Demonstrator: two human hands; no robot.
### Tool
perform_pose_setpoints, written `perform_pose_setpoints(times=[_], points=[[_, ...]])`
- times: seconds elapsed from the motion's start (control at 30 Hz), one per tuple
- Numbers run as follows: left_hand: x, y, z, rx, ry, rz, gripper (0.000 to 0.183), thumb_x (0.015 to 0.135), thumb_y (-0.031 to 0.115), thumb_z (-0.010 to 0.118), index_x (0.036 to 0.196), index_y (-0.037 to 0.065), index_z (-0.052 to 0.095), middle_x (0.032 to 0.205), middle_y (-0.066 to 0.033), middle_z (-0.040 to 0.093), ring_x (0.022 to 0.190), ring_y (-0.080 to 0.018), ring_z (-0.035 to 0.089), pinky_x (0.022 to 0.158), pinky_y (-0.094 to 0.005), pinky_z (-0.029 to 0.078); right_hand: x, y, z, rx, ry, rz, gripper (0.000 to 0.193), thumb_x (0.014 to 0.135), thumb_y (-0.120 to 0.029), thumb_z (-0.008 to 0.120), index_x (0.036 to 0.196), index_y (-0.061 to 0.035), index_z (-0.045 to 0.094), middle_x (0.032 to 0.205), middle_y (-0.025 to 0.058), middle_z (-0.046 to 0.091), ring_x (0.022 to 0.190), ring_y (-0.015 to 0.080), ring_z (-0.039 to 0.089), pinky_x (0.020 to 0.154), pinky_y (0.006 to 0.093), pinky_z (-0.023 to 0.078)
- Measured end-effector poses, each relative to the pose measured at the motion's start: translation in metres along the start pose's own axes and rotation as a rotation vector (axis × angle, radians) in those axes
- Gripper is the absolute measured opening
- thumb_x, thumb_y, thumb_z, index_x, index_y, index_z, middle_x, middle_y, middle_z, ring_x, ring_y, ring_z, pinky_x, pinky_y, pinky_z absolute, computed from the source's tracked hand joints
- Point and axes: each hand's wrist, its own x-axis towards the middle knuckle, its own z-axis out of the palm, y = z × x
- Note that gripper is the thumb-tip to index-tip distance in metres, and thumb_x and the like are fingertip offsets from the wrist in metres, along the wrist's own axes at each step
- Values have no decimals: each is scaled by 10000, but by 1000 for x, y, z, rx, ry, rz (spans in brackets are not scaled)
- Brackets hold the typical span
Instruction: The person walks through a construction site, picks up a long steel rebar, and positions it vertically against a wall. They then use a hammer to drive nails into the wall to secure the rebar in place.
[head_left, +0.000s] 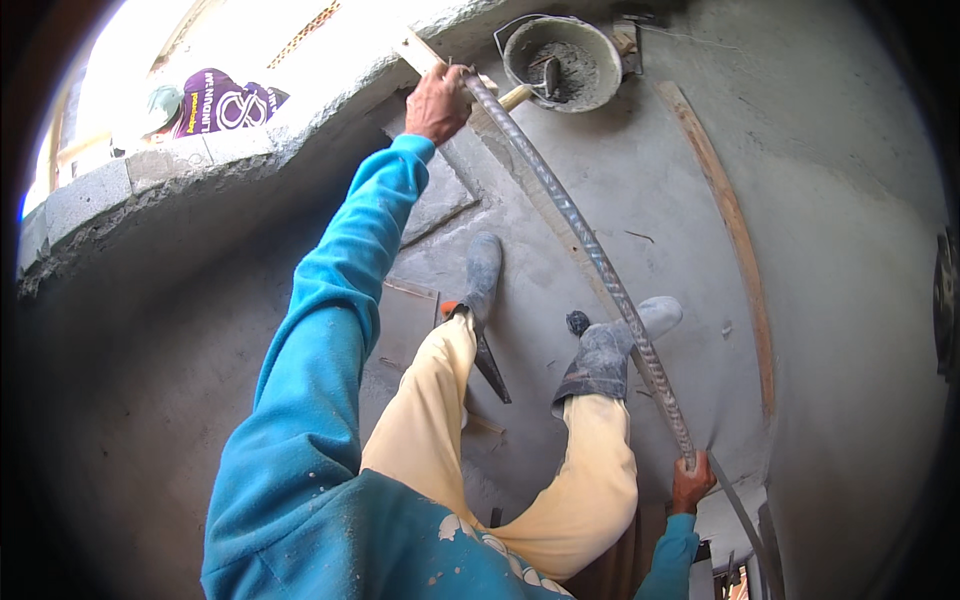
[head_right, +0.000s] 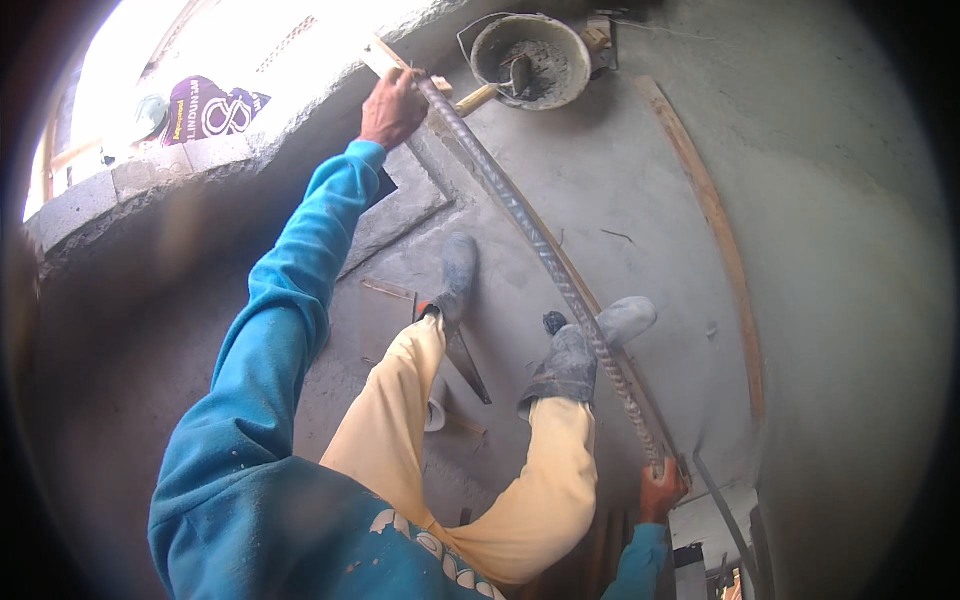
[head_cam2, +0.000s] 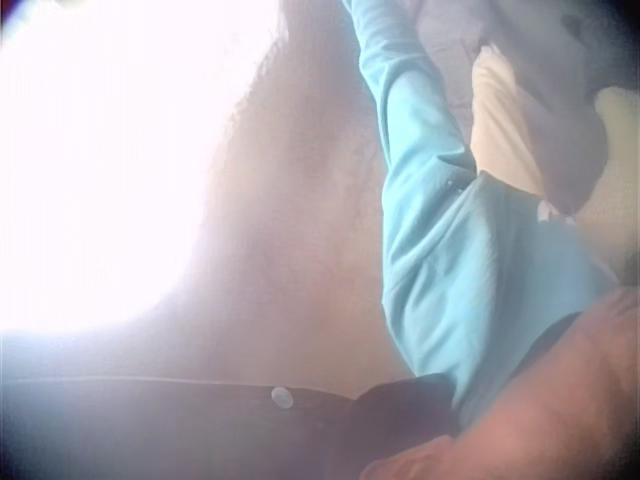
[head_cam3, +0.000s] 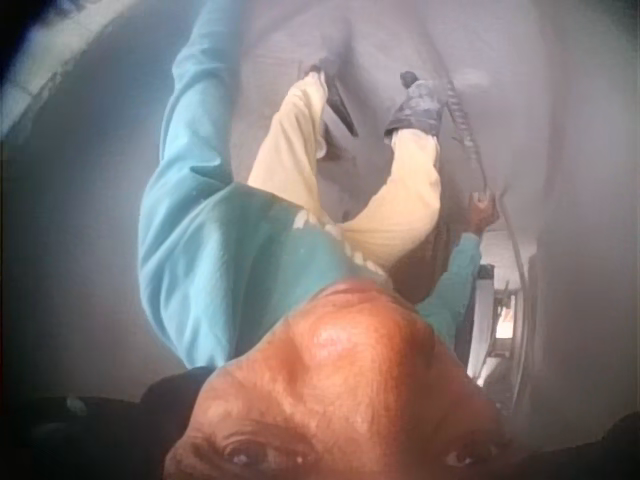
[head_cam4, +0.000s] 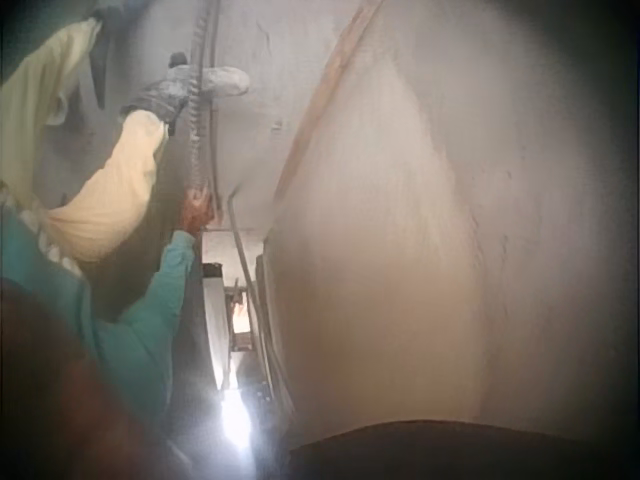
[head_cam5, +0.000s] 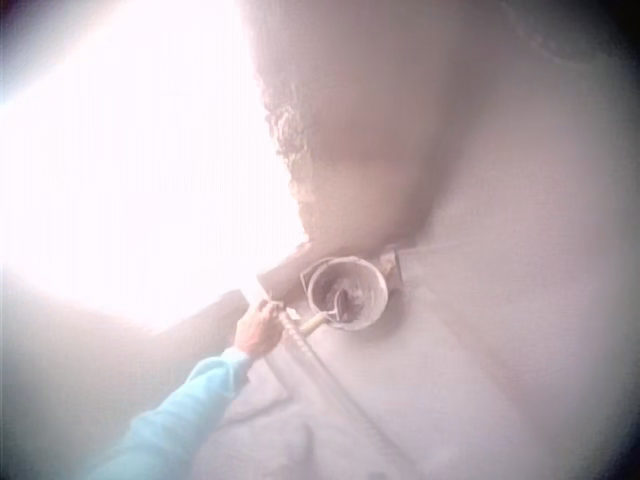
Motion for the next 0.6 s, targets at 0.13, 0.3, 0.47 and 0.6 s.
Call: perform_pose_setpoints(times=[0.13,0.3,0.47,0.6], points=[[-36,74,12,126,-209,163,427,762,74,607,1186,126,598,1098,-133,501,1051,-317,546,810,-436,523,-79,-17,-108,85,-212,329,170,736,-88,689,744,-44,525,583,130,526,514,303,544,497,428,414],[-65,133,27,119,-216,147,430,755,64,611,1177,150,606,1097,-134,489,1073,-317,522,807,-436,513,-134,-68,-191,580,-690,623,256,867,-226,663,749,-64,503,580,-4,458,476,119,473,420,339,375],[-111,133,24,-95,-295,-26,333,781,170,647,1105,106,601,1073,-175,523,1004,-377,564,816,-469,496,-133,-152,-221,1377,-1017,1460,201,937,-253,560,814,-118,475,560,-39,371,425,49,354,359,237,293],[-157,104,-6,-63,-494,-93,424,744,222,706,1138,105,599,1082,-195,538,996,-395,575,844,-461,487,-115,-193,-206,2018,-900,1467,186,982,-253,485,853,-124,445,551,-67,262,372,35,226,324,211,250]])
